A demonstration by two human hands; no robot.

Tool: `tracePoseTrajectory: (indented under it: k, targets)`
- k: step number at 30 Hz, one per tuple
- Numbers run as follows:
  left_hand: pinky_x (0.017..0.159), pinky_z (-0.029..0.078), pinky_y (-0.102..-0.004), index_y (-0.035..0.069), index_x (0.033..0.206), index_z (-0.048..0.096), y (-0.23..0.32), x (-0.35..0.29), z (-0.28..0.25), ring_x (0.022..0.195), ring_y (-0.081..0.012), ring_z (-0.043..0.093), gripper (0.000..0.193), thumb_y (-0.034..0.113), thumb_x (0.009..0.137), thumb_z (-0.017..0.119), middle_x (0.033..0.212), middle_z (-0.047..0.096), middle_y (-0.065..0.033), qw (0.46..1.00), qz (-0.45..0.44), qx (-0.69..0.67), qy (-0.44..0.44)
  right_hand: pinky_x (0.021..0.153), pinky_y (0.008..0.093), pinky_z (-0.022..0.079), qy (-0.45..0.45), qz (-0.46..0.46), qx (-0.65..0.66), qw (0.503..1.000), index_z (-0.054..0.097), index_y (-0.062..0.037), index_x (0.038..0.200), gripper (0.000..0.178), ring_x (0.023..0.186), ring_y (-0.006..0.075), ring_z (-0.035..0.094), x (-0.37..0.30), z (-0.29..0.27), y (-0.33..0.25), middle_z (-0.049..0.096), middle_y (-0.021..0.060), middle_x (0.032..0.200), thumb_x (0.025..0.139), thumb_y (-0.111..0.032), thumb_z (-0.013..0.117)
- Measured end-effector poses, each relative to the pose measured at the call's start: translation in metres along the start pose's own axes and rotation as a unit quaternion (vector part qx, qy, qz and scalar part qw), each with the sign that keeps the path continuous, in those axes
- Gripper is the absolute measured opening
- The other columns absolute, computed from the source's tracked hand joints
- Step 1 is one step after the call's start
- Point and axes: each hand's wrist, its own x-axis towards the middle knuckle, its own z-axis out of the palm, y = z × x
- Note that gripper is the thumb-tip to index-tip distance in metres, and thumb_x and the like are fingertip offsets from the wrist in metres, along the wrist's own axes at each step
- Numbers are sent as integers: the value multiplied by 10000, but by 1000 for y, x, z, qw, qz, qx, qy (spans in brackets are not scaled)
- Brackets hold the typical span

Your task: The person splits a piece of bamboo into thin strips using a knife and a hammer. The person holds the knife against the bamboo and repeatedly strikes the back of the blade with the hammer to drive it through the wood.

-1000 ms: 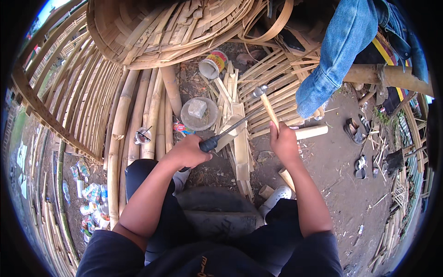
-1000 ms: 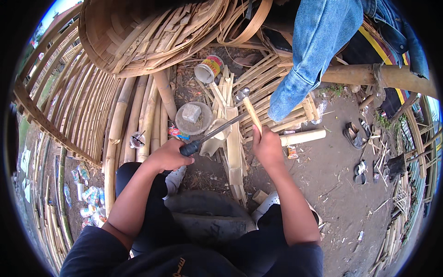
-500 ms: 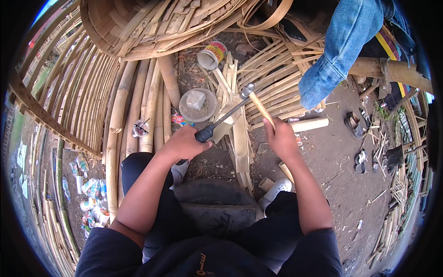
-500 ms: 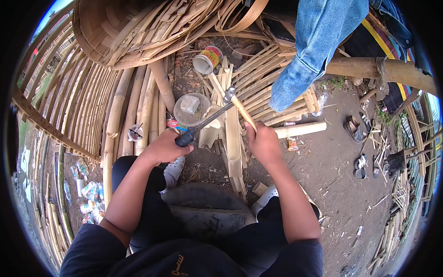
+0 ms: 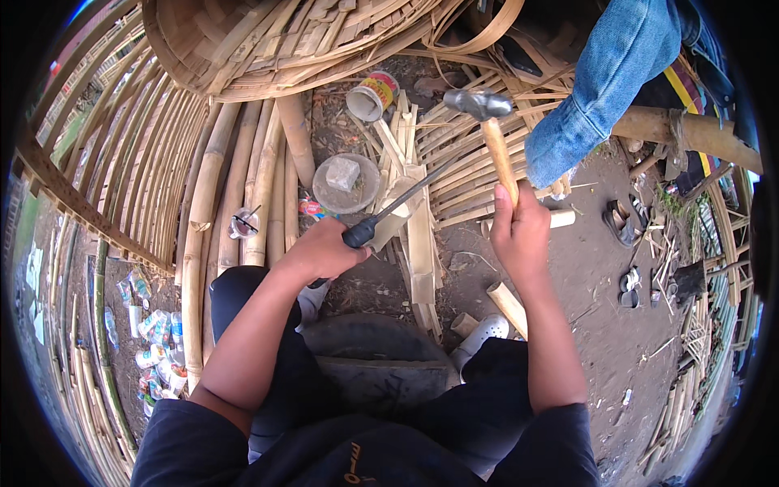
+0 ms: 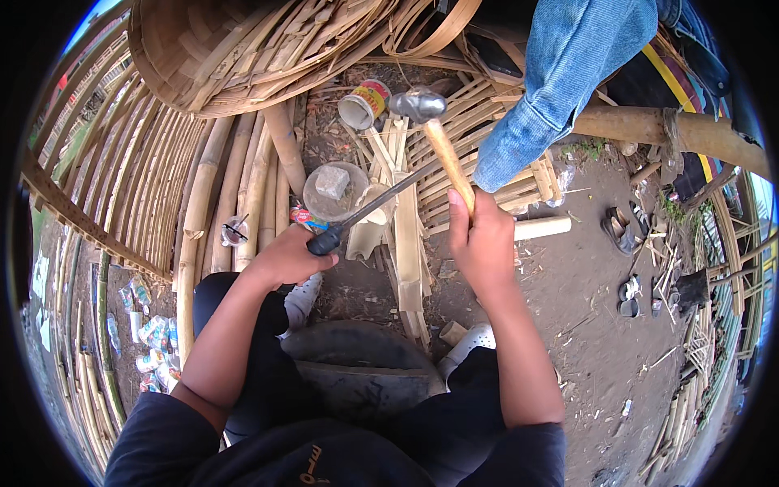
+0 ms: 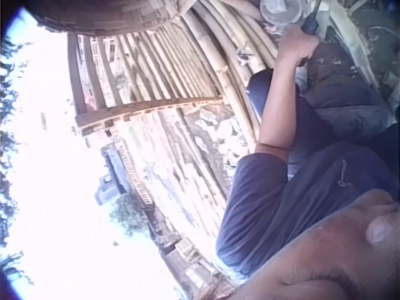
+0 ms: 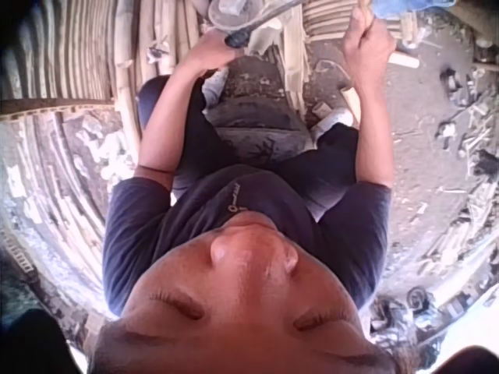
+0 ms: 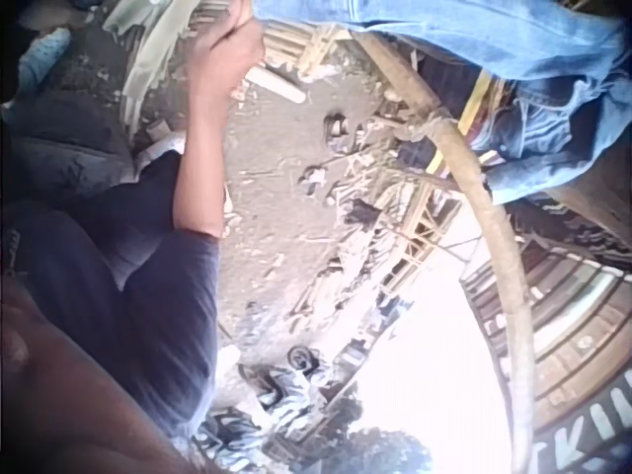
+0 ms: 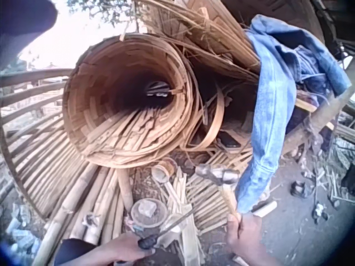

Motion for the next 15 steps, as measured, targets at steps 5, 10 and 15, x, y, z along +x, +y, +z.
tracePoseTrajectory:
  k: [5, 10, 15]
  targets:
    - [429, 394, -316, 0, 781, 594, 5, 11, 10, 419, -127, 506, 240, 215, 786, 701, 528, 514, -42, 1000, 13, -18, -19, 562, 466, 516, -150, 39, -177, 972, 595, 43, 813, 318, 601, 441, 617, -44, 43, 71, 606, 250, 644, 931, -250, 561]
    - [414, 377, -307, 12, 800, 615, -4, 9, 5, 406, -126, 489, 166, 163, 771, 676, 525, 520, -33, 998, 37, -18, 54, 594, 517, 506, -126, 105, -128, 978, 596, 54, 794, 386, 659, 460, 617, -32, 41, 70, 595, 294, 671, 938, -301, 545]
    - [411, 371, -299, 8, 779, 615, 0, 2, 4, 401, -120, 483, 166, 157, 768, 688, 510, 505, -27, 999, -10, -35, 23, 555, 520, 472, -106, 89, -87, 987, 588, 46, 784, 362, 606, 462, 593, -35, 46, 52, 583, 278, 630, 936, -281, 553]
